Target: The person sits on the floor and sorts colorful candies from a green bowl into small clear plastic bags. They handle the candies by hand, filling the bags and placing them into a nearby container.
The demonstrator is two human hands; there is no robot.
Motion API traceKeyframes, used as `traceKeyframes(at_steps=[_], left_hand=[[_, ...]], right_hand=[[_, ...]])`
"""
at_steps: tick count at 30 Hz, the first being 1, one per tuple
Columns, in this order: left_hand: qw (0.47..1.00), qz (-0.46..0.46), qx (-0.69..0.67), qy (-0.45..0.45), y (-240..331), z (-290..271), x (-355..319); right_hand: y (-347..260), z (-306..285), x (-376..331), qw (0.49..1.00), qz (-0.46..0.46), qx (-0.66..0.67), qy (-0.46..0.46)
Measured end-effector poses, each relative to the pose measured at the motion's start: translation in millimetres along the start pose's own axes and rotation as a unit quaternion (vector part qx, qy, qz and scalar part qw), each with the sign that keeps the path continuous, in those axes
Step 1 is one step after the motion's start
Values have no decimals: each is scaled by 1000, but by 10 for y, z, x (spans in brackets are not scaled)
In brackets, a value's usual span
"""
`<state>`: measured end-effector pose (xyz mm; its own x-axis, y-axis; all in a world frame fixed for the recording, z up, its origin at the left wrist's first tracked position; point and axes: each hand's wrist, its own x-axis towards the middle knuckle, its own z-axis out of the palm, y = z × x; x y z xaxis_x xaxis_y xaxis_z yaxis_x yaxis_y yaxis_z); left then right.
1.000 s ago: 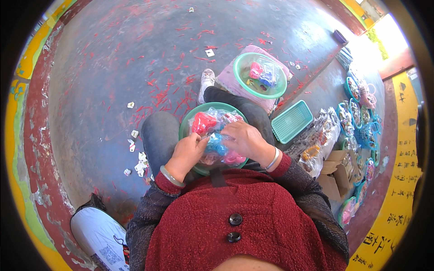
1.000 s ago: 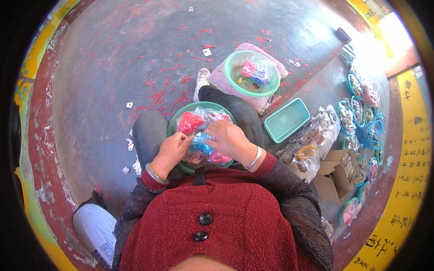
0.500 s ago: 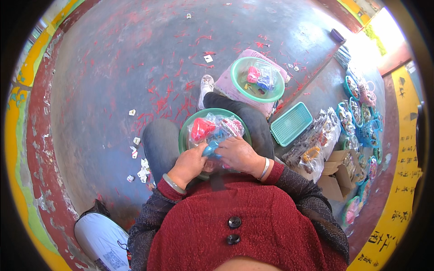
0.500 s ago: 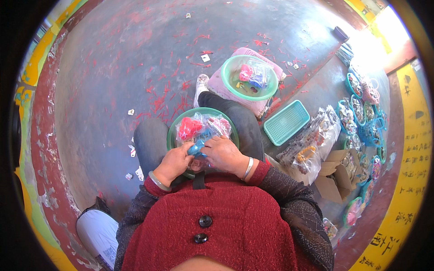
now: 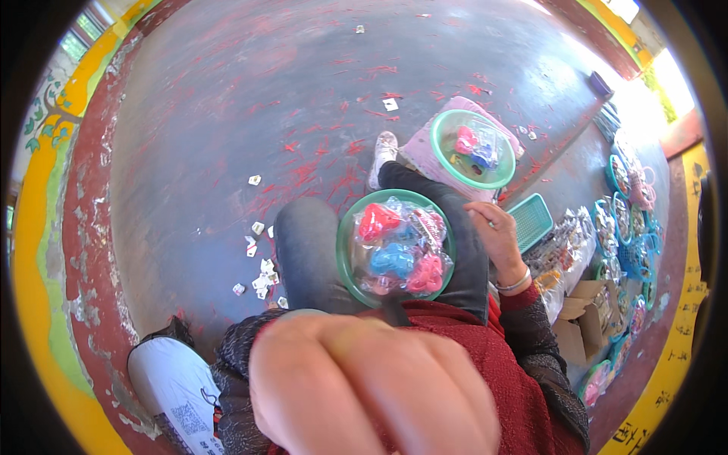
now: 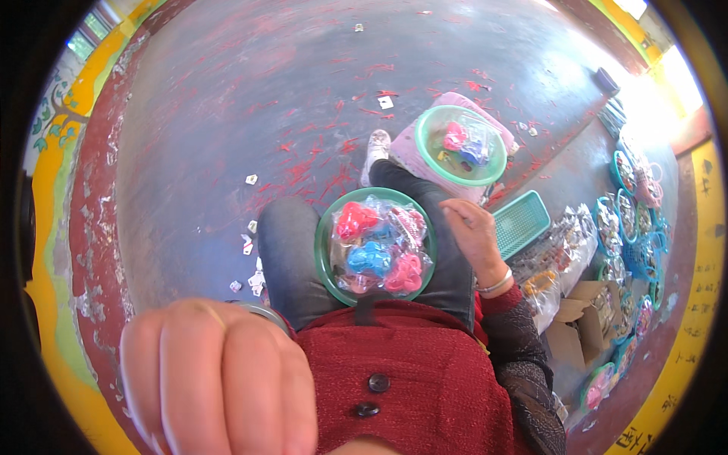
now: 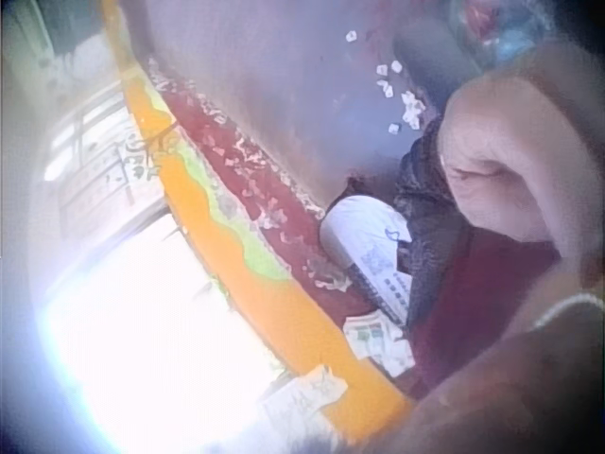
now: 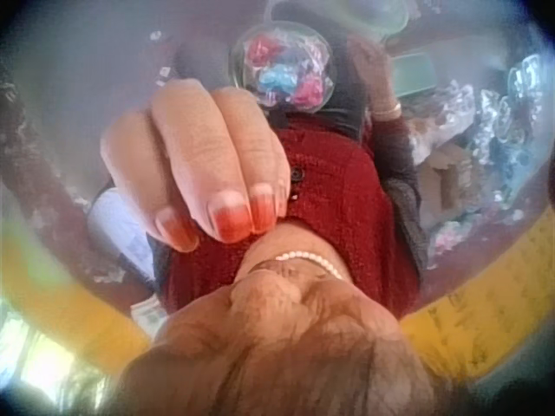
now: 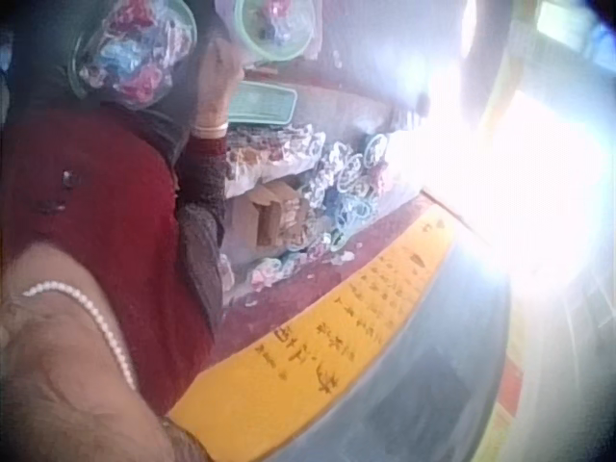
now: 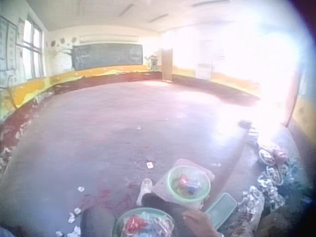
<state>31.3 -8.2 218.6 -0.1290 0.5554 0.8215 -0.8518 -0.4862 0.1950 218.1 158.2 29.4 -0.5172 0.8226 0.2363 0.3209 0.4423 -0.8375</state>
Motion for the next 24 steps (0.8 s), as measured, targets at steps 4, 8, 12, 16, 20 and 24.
traceKeyframes(at_steps=[4,8,12,16,20,24], left_hand=[[983,167,-43,68,-304,361,164],[958,173,-77,217,-315,736,185],[959,153,-65,231,-327,659,186],[948,147,-64,274,-379,739,167],[961,121,-43,245,-310,608,217],[954,107,-50,275,-276,710,201]], right_hand=[[219,-39,-76,994,79,73,9],[316,-82,-146,981,160,112,-8],[419,-49,-176,966,187,181,3],[434,-58,-139,959,207,192,-3],[437,-67,-142,958,218,186,4],[464,-69,-137,959,215,184,-3]])
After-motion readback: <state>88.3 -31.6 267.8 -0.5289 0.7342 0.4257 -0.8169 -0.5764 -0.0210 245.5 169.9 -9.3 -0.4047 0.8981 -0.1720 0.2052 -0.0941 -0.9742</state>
